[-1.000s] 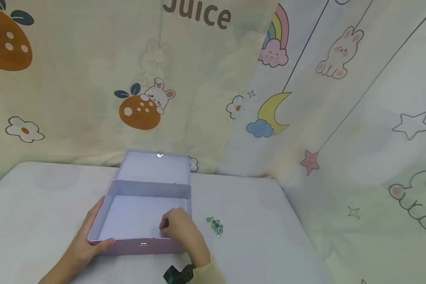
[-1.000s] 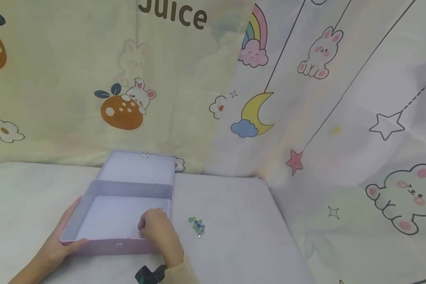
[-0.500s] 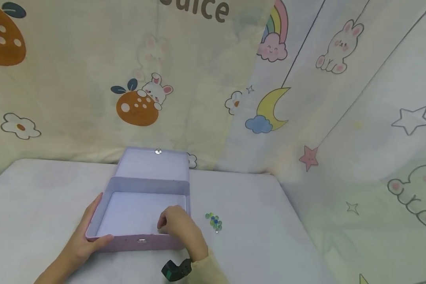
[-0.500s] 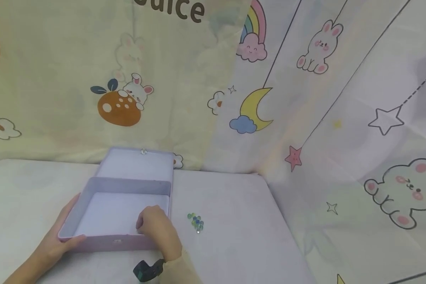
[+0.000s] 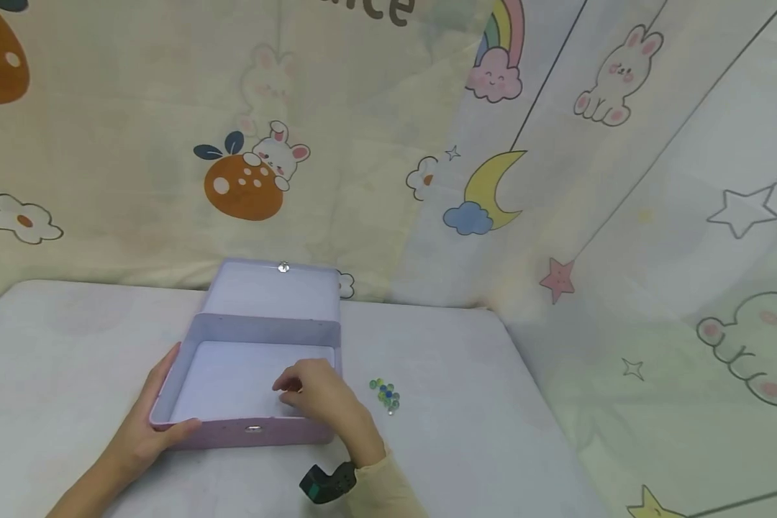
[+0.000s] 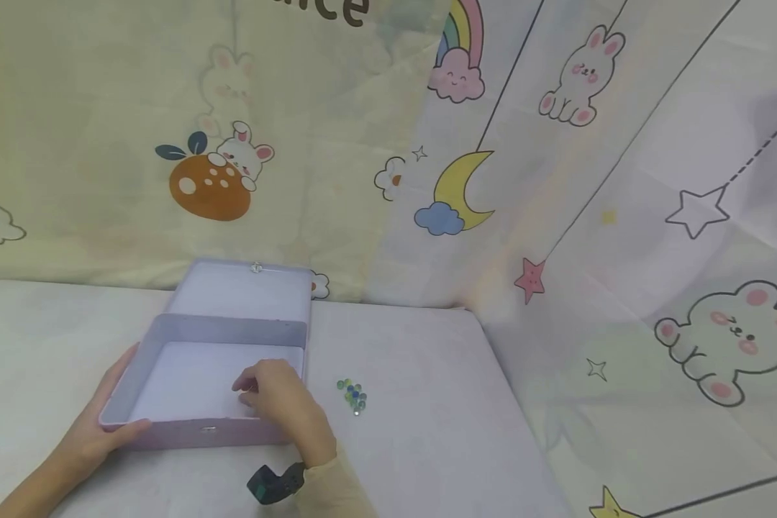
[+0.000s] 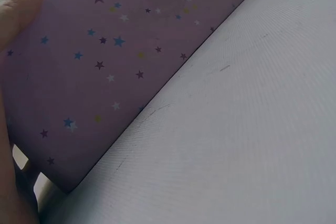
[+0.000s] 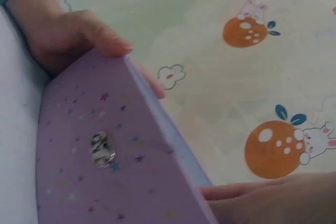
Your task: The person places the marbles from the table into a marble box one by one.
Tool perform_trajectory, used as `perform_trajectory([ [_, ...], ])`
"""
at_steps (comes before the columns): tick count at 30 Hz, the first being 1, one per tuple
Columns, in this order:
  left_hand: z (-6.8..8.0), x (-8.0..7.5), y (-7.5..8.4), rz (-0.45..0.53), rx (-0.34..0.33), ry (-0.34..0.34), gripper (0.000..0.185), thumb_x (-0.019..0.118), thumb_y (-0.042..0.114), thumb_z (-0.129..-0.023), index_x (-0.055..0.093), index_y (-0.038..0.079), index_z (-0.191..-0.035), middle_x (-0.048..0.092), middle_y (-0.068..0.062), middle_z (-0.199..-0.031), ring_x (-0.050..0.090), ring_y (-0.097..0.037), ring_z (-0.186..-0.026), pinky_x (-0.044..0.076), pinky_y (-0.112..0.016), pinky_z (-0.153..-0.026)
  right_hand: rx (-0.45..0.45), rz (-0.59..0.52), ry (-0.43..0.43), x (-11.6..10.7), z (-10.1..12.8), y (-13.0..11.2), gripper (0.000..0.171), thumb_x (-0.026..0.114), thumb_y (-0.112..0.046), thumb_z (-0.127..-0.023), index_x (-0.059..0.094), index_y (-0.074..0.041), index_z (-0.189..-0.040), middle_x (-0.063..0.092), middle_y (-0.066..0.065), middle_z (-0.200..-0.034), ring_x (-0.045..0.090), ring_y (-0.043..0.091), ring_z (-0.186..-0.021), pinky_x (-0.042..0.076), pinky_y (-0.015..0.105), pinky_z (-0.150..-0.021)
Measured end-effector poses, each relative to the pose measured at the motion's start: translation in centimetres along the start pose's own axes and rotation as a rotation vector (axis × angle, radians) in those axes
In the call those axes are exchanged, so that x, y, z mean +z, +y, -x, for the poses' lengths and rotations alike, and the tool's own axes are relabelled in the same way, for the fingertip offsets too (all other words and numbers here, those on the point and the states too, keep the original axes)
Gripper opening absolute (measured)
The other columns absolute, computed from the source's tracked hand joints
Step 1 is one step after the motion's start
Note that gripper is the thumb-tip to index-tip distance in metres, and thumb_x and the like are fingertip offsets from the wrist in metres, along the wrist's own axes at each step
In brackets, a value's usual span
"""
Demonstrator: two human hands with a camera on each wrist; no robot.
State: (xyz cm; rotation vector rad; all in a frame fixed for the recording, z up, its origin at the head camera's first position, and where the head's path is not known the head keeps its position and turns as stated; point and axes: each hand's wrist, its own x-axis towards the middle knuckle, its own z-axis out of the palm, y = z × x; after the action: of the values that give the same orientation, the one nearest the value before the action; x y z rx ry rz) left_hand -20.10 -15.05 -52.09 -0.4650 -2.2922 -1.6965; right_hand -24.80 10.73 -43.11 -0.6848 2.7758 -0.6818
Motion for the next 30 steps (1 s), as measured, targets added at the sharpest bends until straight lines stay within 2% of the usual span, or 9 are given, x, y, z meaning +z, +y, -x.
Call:
perform_trajectory([
  [5, 0.1, 0.0, -0.2, -0.002, -0.004, 0.001, 0.105, 0.070, 0.002, -0.069, 0.010, 0.016, -0.154, 0.013, 0.002, -0.158, 0.016, 0.005, -0.136, 0.011, -0.008, -0.096, -0.074, -0.118, 0.069, -2.2, 0.7, 0.6, 0.017, 0.068, -0.013, -0.087, 0.074, -0.015, -0.103, 0.070, -0.006, -0.096, 0.061, -0.001, -0.086, 0.048, 0.011, -0.073],
  [10, -0.1, -0.1, -0.2, 0.006, 0.001, 0.000, 0.106, 0.071, 0.001, -0.068, 0.010, 0.016, -0.154, 0.014, -0.002, -0.158, 0.018, 0.002, -0.136, 0.013, -0.007, -0.097, -0.031, -0.260, 0.196, -5.3, 2.1, 2.6, 0.019, 0.067, -0.009, -0.087, 0.072, -0.010, -0.105, 0.069, 0.000, -0.101, 0.064, 0.008, -0.094, 0.052, 0.016, -0.077],
  [15, -0.2, -0.3, -0.2, -0.010, 0.012, 0.006, 0.107, 0.072, 0.001, -0.067, 0.011, 0.016, -0.154, 0.014, 0.000, -0.158, 0.018, 0.003, -0.136, 0.013, -0.006, -0.097, 0.045, -0.258, 0.305, -7.2, 3.6, 5.6, 0.020, 0.068, -0.011, -0.086, 0.071, -0.013, -0.106, 0.068, -0.001, -0.103, 0.064, 0.013, -0.096, 0.054, 0.022, -0.079],
  [21, -0.1, -0.3, -0.2, 0.004, 0.008, -0.002, 0.108, 0.072, 0.000, -0.067, 0.010, 0.014, -0.154, 0.014, 0.004, -0.157, 0.017, 0.005, -0.135, 0.013, -0.005, -0.096, 0.119, -0.239, 0.392, -7.7, 4.8, 9.5, 0.020, 0.070, -0.011, -0.085, 0.071, -0.016, -0.104, 0.070, -0.002, -0.102, 0.064, 0.014, -0.095, 0.054, 0.031, -0.082],
  [25, -0.3, -0.2, -0.3, 0.005, 0.006, 0.000, 0.108, 0.072, 0.000, -0.067, 0.010, 0.015, -0.154, 0.014, 0.003, -0.158, 0.018, 0.004, -0.134, 0.013, -0.005, -0.096, 0.182, -0.244, 0.366, -7.5, 5.6, 12.0, 0.019, 0.070, -0.011, -0.084, 0.072, -0.016, -0.103, 0.070, -0.002, -0.101, 0.064, 0.016, -0.094, 0.054, 0.037, -0.084],
  [30, -0.3, -0.3, -0.3, -0.005, 0.007, 0.007, 0.108, 0.073, 0.000, -0.066, 0.011, 0.015, -0.154, 0.015, 0.002, -0.157, 0.020, 0.004, -0.133, 0.014, -0.005, -0.096, 0.313, -0.218, 0.214, -7.0, 6.2, 14.5, 0.016, 0.069, -0.017, -0.086, 0.072, -0.014, -0.102, 0.069, -0.003, -0.097, 0.062, 0.016, -0.091, 0.053, 0.033, -0.079],
])
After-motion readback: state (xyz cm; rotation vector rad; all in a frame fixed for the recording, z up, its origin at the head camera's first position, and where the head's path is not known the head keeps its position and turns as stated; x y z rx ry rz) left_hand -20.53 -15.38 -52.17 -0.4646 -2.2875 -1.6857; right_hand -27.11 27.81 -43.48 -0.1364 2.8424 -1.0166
